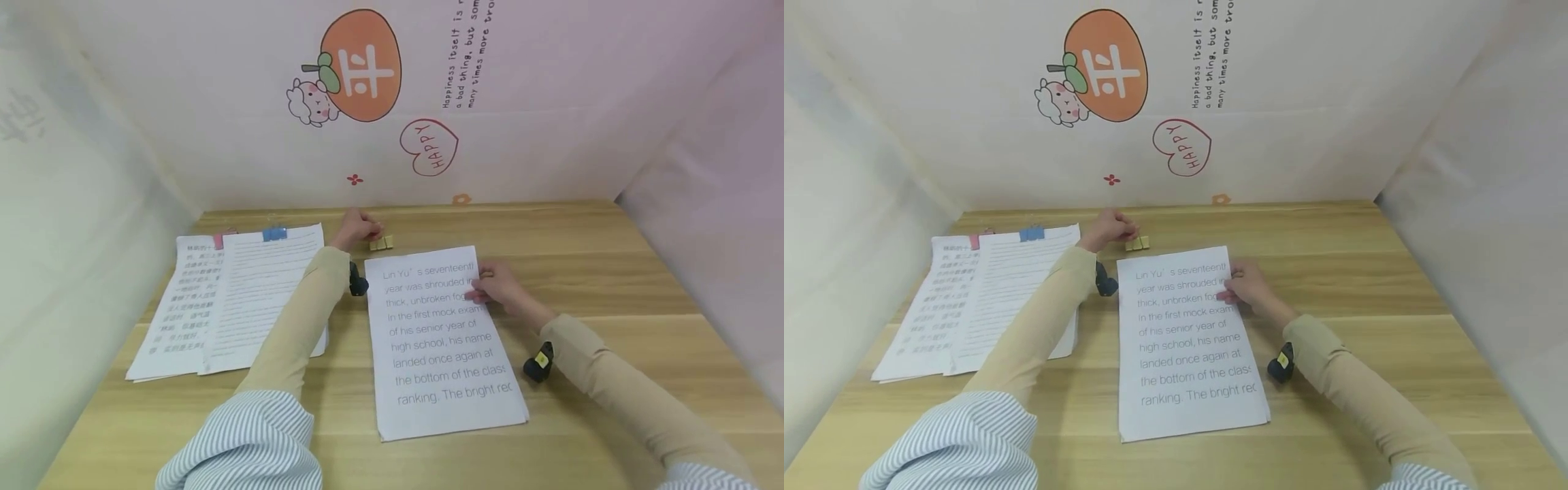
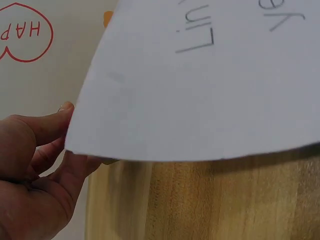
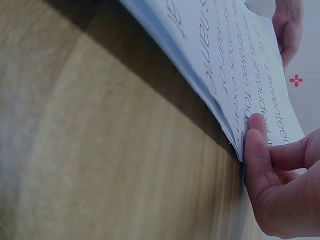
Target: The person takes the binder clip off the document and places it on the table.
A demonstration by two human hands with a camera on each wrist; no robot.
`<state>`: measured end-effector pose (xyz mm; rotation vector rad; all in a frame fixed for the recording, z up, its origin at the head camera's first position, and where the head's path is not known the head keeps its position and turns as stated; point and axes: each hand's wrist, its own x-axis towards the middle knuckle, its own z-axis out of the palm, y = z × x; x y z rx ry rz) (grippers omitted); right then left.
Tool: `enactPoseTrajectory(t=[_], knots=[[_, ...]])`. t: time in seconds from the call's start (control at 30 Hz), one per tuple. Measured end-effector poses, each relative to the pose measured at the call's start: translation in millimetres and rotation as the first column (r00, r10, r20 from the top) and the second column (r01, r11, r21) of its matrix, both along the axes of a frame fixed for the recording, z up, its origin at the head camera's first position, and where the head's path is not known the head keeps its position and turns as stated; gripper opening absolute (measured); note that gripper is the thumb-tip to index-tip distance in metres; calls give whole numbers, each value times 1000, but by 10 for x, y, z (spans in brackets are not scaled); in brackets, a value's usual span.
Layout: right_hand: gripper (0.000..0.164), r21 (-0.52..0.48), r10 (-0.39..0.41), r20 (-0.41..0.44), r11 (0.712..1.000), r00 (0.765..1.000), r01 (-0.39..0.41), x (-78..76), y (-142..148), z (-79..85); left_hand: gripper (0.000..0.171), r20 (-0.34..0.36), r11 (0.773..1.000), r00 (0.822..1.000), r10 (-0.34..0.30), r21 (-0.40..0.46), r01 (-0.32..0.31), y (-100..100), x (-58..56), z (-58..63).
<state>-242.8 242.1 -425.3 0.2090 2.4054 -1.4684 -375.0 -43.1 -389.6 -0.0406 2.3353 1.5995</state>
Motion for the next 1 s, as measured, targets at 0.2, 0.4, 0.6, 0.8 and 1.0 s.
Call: enactPoseTrajectory(t=[0.2, 0.4, 0.6, 0.8, 1.0], knots=[[32, -5, 6, -6, 1000, 1000, -6, 45, 8, -11, 20, 9, 1000, 1000, 25, 4, -25, 2, 7, -21], [32, -24, -15, 15, 1000, 1000, 15, 50, 15, -27, 19, -12, 999, 999, 38, 1, -38, 7, 24, -54], [35, -39, -26, 20, 999, 999, 26, 45, 81, 14, 24, -63, 999, 998, 20, -41, -22, -22, 34, -94], [39, -43, -38, -35, 998, 999, 36, 35, 398, 150, 42, -97, 997, 993, 71, -25, -74, -185, 9, -96], [42, 8, -108, -69, 994, 992, 109, 44, 992, 268, 43, -129, 986, 978, 165, 41, -161, -584, 66, -5]])
